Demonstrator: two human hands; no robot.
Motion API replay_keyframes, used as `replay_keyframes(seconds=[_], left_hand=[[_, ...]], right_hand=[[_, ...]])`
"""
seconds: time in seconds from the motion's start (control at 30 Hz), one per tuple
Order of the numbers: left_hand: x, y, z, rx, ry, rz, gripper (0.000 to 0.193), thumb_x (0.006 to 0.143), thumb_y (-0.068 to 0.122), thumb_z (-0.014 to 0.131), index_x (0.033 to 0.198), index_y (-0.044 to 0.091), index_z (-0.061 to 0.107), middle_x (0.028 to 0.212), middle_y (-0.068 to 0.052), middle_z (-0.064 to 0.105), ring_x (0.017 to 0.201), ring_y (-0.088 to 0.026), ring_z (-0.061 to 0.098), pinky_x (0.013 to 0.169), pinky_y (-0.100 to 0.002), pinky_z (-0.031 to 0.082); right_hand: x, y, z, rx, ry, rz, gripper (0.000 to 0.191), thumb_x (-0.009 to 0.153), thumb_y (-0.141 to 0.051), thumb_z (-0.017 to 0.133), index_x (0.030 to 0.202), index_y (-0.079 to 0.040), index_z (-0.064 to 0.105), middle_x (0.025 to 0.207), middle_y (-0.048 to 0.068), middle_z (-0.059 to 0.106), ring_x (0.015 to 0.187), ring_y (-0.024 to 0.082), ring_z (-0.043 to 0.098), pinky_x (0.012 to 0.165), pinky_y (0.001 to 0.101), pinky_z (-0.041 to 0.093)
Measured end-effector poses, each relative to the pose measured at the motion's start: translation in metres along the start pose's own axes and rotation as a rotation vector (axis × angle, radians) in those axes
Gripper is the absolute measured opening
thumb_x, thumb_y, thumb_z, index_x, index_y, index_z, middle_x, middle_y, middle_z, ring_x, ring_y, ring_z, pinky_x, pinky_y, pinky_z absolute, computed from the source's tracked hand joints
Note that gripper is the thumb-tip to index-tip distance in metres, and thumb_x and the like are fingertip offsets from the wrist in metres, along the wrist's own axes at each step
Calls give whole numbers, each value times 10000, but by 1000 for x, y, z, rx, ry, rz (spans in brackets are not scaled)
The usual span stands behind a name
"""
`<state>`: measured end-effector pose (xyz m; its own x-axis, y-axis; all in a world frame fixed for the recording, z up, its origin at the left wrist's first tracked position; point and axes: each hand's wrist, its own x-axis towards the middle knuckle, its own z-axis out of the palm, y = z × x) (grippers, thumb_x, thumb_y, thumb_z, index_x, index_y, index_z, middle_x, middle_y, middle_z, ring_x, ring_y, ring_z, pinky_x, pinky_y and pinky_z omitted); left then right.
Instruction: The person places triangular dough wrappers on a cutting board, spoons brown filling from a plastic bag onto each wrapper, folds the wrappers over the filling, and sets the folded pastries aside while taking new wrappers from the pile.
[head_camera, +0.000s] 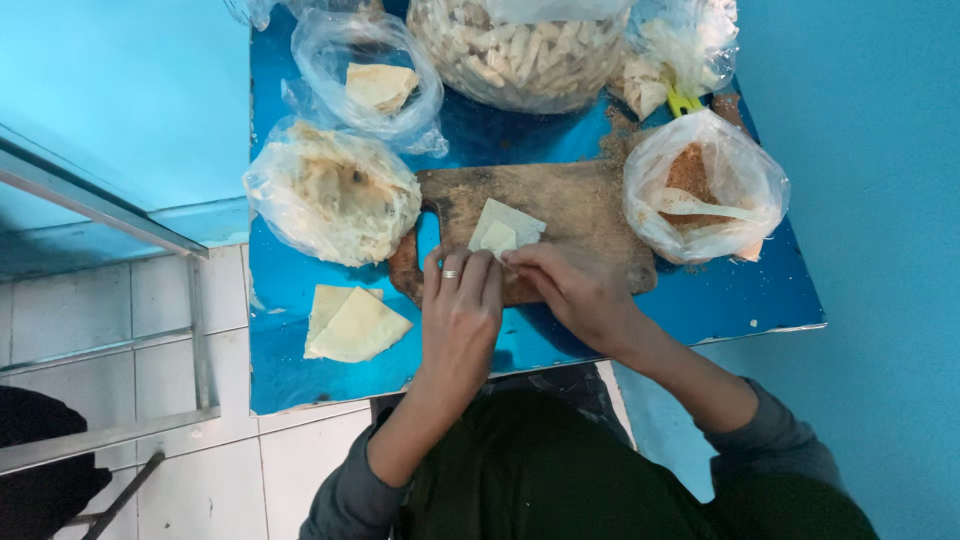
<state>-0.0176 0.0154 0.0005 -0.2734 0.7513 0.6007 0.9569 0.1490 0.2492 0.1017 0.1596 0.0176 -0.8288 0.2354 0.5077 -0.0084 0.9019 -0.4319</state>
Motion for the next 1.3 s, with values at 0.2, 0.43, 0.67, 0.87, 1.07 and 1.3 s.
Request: replay_keyframes(seconds=[0.2,0.43,0.67,0.87,1.07,1.3], left_hand=[[7,-8,3,-270,18,-162,242,828,-27,615,1066,-29,657,1136,-167,601,1112,-377,549,1015,-505,417],[14,-3,-7,-235,55,-176,93,893,34,672,943,-39,644,1132,-226,560,1076,-421,486,929,-524,382],[21,-6,8,-387,45,-369,63,876,-33,666,938,-37,657,1030,-190,604,1004,-414,561,852,-503,446],[18,-13,9,-371,20,-312,97,852,-44,681,934,7,687,1022,-162,623,1012,-398,591,874,-493,452],[14,-14,-2,-76,13,-21,182,794,-16,685,974,-20,713,1148,-176,588,1127,-372,532,1035,-543,364],[24,-21,-1,-265,22,-122,72,857,26,728,902,-24,705,1166,-165,595,1152,-384,509,1026,-516,368]], right_hand=[[6,7,-7,122,-85,-81,364,865,-151,791,1178,-57,630,1040,107,737,963,286,740,817,369,579],[36,14,-5,31,-204,123,221,911,-208,773,1047,-119,623,882,76,761,849,290,734,700,419,531],[60,12,-12,150,-353,238,260,872,-162,756,1063,-101,590,855,44,791,822,243,763,692,382,545],[58,9,-10,173,-331,310,386,834,-141,750,1167,-129,556,857,31,776,795,219,774,672,371,562],[49,18,-6,182,-294,210,340,900,-182,725,1193,-147,556,943,35,755,848,246,768,688,391,554],[27,15,-5,-99,-96,-96,246,893,-228,765,1100,-135,668,927,99,701,877,312,700,699,430,530]])
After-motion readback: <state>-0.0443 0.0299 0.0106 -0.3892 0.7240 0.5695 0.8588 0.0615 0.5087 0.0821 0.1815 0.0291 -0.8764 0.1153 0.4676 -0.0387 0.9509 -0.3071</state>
